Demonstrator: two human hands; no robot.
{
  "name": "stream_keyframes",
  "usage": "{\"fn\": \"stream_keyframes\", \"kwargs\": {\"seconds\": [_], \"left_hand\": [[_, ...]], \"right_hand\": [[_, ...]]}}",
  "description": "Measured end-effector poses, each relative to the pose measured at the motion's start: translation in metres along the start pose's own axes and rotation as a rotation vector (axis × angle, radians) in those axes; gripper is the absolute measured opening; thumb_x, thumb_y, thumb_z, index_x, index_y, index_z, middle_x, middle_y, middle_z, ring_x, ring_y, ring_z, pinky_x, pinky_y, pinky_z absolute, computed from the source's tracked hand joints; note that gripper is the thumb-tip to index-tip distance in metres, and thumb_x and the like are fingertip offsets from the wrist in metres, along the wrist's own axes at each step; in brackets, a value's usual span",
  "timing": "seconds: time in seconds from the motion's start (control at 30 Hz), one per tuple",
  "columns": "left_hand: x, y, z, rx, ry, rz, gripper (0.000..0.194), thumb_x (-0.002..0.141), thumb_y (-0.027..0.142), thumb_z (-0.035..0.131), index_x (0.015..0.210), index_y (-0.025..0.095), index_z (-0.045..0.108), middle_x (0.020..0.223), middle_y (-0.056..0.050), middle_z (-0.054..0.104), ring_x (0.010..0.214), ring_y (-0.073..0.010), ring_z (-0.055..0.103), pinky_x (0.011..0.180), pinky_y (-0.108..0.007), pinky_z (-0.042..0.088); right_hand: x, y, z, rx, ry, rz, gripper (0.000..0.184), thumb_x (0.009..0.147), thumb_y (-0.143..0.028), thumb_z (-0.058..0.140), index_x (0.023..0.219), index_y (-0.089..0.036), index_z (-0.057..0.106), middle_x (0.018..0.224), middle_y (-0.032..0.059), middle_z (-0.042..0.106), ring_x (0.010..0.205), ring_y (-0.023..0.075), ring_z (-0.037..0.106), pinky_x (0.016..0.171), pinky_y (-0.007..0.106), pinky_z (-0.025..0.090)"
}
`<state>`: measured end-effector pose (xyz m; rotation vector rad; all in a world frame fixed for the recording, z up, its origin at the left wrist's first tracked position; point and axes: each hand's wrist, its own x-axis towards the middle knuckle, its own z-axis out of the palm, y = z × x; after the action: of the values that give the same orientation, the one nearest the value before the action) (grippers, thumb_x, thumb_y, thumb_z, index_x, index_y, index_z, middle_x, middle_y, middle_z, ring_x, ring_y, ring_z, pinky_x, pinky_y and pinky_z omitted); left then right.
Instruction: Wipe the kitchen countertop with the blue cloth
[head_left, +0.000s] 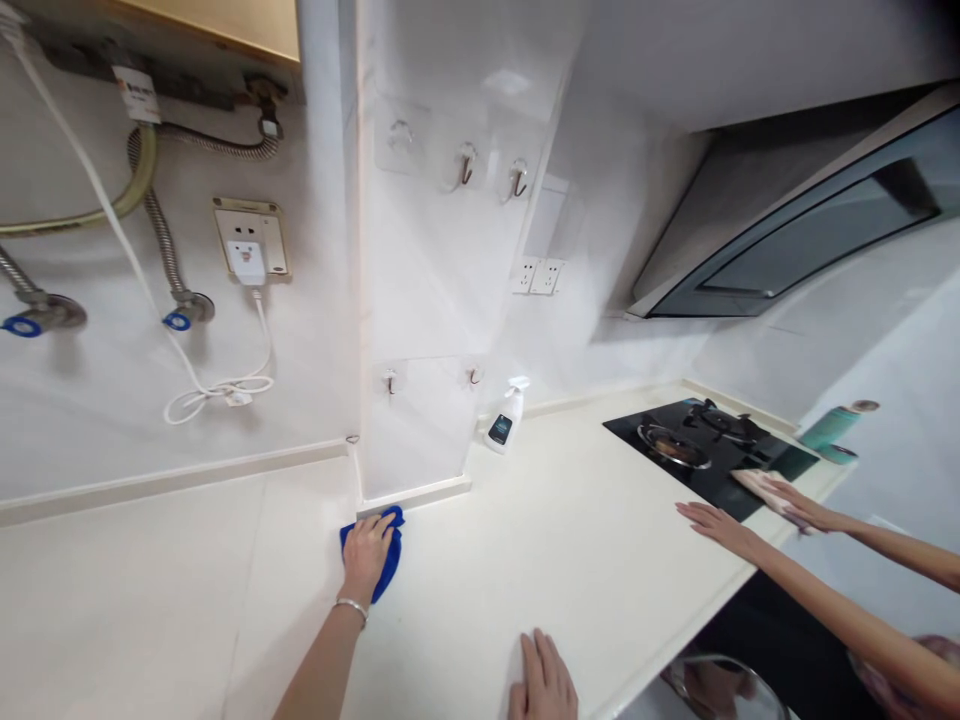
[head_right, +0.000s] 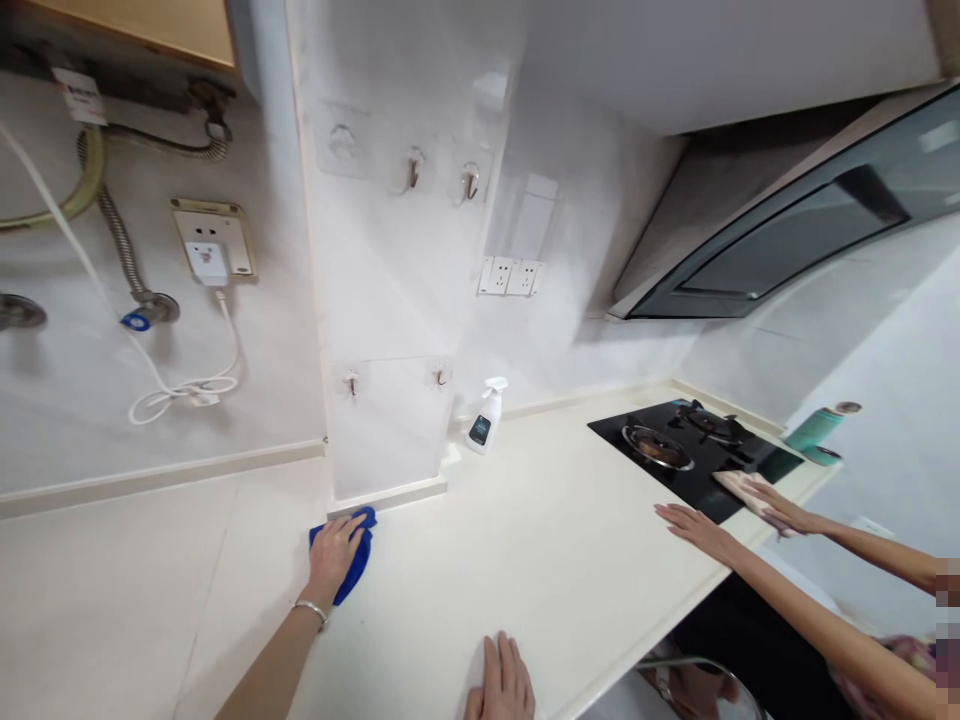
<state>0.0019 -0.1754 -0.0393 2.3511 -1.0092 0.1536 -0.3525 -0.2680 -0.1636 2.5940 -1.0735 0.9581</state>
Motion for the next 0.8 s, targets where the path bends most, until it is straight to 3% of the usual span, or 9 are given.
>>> {"fn": "stream_keyframes", "kwargs": {"seconds": [0.4, 0.53, 0.63, 0.7, 0.8], "left_hand": [[-0.031, -0.098, -0.096, -0.022, 0.015, -0.176, 0.038, 0.083, 0.032, 0.046, 0.111, 0.025, 0.07, 0.117, -0.009, 0.07, 0.111, -0.0282, 0.061, 0.104, -0.044, 0.047], [-0.039, -0.104, -0.117, -0.127, -0.038, -0.181, 0.035, 0.074, 0.029, 0.051, 0.1, 0.028, 0.074, 0.112, -0.003, 0.073, 0.111, -0.0246, 0.063, 0.105, -0.04, 0.049], [-0.044, -0.097, -0.123, -0.248, -0.099, -0.164, 0.034, 0.079, 0.036, 0.045, 0.09, 0.027, 0.076, 0.102, -0.001, 0.075, 0.103, -0.021, 0.067, 0.099, -0.033, 0.053], [-0.044, -0.093, -0.126, -0.285, -0.071, -0.214, 0.047, 0.085, 0.042, 0.034, 0.101, 0.024, 0.074, 0.108, -0.002, 0.074, 0.105, -0.0199, 0.066, 0.098, -0.032, 0.054], [-0.045, -0.093, -0.126, -0.232, 0.022, -0.382, 0.057, 0.088, 0.041, 0.025, 0.126, 0.021, 0.063, 0.128, -0.008, 0.066, 0.115, -0.0236, 0.062, 0.105, -0.039, 0.05]], "right_hand": [[0.005, -0.003, -0.006, 0.034, -0.048, 0.039, 0.047, 0.089, -0.025, 0.041, 0.131, -0.015, 0.061, 0.141, 0.0136, 0.056, 0.132, 0.0305, 0.05, 0.103, 0.046, 0.048], [0.003, -0.002, -0.003, 0.044, -0.059, 0.04, 0.049, 0.088, -0.028, 0.042, 0.131, -0.014, 0.06, 0.141, 0.0146, 0.056, 0.133, 0.0318, 0.05, 0.104, 0.047, 0.047], [0.002, -0.002, 0.0, 0.037, -0.043, 0.04, 0.049, 0.087, -0.029, 0.042, 0.13, -0.013, 0.061, 0.14, 0.0154, 0.056, 0.131, 0.0323, 0.051, 0.102, 0.047, 0.048], [0.001, -0.001, 0.001, 0.039, -0.037, 0.045, 0.049, 0.087, -0.029, 0.042, 0.13, -0.014, 0.061, 0.14, 0.0149, 0.056, 0.13, 0.0322, 0.053, 0.101, 0.048, 0.049], [0.0, 0.001, 0.004, 0.041, -0.036, 0.045, 0.049, 0.087, -0.029, 0.042, 0.13, -0.015, 0.061, 0.14, 0.0144, 0.057, 0.128, 0.0324, 0.054, 0.1, 0.048, 0.05]]}}
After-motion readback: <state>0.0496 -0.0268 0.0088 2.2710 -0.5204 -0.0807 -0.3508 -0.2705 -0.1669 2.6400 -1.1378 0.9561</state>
